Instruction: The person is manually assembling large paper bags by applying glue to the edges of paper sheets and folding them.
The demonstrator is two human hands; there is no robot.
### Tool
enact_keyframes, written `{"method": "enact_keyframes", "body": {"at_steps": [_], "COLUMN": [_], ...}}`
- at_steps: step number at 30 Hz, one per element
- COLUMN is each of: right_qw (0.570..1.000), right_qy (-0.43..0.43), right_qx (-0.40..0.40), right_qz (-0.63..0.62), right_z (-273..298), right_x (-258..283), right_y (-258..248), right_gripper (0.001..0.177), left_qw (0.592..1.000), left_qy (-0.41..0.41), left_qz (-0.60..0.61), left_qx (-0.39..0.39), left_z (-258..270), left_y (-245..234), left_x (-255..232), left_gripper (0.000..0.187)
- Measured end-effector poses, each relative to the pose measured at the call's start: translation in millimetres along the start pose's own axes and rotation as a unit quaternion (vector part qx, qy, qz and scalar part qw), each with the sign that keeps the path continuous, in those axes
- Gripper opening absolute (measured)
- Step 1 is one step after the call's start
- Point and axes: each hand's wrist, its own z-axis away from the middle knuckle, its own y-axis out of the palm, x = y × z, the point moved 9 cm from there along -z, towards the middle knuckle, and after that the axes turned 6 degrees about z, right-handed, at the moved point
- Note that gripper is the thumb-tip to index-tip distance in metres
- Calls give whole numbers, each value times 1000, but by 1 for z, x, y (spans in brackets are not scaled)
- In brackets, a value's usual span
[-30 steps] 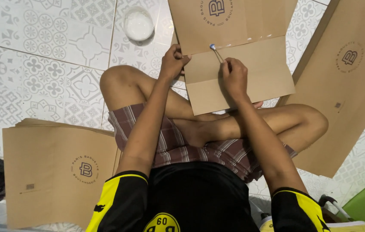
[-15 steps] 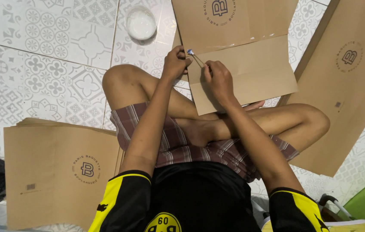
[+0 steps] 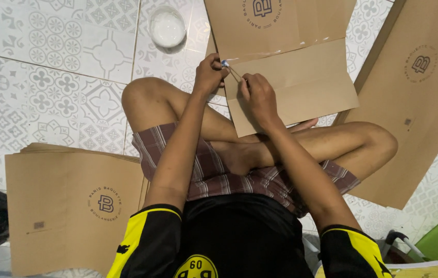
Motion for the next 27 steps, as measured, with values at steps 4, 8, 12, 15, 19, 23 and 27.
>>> {"method": "enact_keyframes", "body": {"at_steps": [4,8,12,15,19,23,27], "right_qw": [999,997,998,999,998,994,993], "right_qy": [41,13,6,30,55,89,91], "right_qx": [-25,-70,-59,-36,-36,-42,-59], "right_qz": [-12,-3,-20,-26,7,42,46], "right_z": [3,8,7,0,1,-1,-4], "right_x": [-32,-47,-37,-20,-78,-123,-161], "right_y": [5,-8,5,-10,-16,-38,-59], "right_gripper": [16,11,10,15,16,16,14], "left_qw": [1000,1000,1000,1000,1000,1000,1000], "left_qy": [-10,-8,-13,-17,-14,-13,-9], "left_qz": [8,-1,-6,-8,-17,-15,-18], "left_qx": [-1,-6,-7,-16,-14,-19,-23], "left_z": [-3,-5,-5,-2,-7,-15,-19], "left_y": [0,1,2,1,1,-4,-4], "left_x": [8,10,9,7,15,24,22], "left_gripper": [44,47,46,45,48,50,50]}}
